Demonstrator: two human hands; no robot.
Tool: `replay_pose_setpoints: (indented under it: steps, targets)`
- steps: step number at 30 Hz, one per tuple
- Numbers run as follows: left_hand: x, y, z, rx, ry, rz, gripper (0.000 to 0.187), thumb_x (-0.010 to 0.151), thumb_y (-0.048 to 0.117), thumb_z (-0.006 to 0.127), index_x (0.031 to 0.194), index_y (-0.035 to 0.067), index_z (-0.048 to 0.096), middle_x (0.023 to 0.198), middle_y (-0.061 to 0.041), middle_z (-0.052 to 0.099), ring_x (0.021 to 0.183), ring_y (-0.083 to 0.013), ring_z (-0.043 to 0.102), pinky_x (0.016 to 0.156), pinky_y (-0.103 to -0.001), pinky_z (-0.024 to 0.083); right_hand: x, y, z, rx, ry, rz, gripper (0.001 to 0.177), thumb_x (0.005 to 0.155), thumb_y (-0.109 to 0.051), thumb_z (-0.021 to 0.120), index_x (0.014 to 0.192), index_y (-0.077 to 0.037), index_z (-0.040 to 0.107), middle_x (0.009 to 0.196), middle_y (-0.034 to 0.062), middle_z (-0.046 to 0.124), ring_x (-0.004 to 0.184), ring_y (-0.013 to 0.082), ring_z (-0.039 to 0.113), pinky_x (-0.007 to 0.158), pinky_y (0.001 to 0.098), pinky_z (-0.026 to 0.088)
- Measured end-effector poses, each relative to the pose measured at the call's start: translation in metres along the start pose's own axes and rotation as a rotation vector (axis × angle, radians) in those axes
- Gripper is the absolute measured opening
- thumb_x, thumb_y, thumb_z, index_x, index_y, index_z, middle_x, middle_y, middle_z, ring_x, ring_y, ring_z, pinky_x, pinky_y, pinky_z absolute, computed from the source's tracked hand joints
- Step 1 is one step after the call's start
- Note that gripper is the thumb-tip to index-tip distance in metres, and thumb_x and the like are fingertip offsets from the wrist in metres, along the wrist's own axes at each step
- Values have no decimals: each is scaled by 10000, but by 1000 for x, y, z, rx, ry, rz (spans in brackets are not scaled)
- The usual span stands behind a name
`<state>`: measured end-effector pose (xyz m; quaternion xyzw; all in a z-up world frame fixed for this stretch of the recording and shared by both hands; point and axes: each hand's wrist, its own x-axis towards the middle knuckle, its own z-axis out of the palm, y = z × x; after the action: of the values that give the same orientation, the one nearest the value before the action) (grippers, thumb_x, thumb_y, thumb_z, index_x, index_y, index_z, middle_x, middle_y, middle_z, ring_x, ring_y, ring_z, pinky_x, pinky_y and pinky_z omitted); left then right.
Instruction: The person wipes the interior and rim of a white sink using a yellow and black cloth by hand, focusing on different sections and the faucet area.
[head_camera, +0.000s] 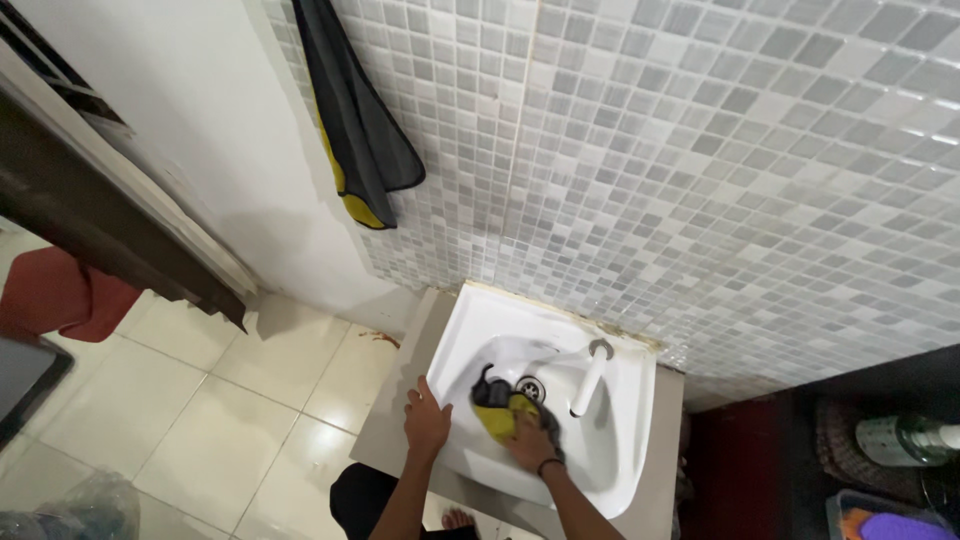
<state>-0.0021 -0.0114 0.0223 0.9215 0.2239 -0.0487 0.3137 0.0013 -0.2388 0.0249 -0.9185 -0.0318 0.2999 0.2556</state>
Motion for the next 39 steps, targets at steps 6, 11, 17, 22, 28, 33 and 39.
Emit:
replay_pose_setpoints:
  steps: [6,11,17,22,28,33,39]
  targets:
    - [-10,10,3,86,120,2,885,831,241,767,1517,31,248,1327,-264,520,1090,-455,586,896,-529,534,-16,32,-16,-160,76,191,928,959,-463,570,1622,-65,57,1723,125,41,1597,297,28,1278,530,116]
    - [-14,12,2,103,160,11,858,817,258,760,1497,36,287,1302,-247,538,1077,-430,593,867,-511,547,-9,31,-22,-199,96,158,893,1011,-414,566,1621,-47,27,1723,157,4,1590,333,12,1269,546,109]
    - [-13,25,-10,148,142,-18,820,819,328,724,1462,18,321,1303,-219,514,1088,-386,588,863,-463,567,24,37,-32,-221,145,-31,981,944,-357,667,1614,-60,14,1709,170,82,1576,348,108,1266,509,196]
    - [-12,37,-21,193,86,-81,850,805,377,716,1462,14,317,1306,-201,501,1115,-366,581,886,-447,568,47,30,-50,-205,24,-68,1056,935,-343,709,1626,-130,-62,1693,165,138,1582,338,149,1264,518,189]
    - [-12,43,-23,221,85,-102,822,815,396,691,1446,12,330,1264,-191,524,1094,-363,595,881,-456,563,44,12,-55,-357,40,-37,1032,985,-342,660,1622,-154,-130,1720,92,87,1564,335,193,1242,603,165]
    - [-12,38,-21,169,110,-86,774,807,378,689,1415,31,359,1256,-193,527,1081,-375,604,863,-467,565,45,11,-54,-376,10,-27,1057,964,-361,677,1619,-163,-129,1729,61,38,1578,321,184,1243,599,182]
    - [-10,28,-17,149,52,-64,863,785,384,759,1441,51,309,1295,-205,498,1109,-403,601,837,-480,582,46,18,-63,-327,-95,-5,1100,930,-326,710,1625,-183,-131,1742,60,37,1591,283,160,1276,541,161]
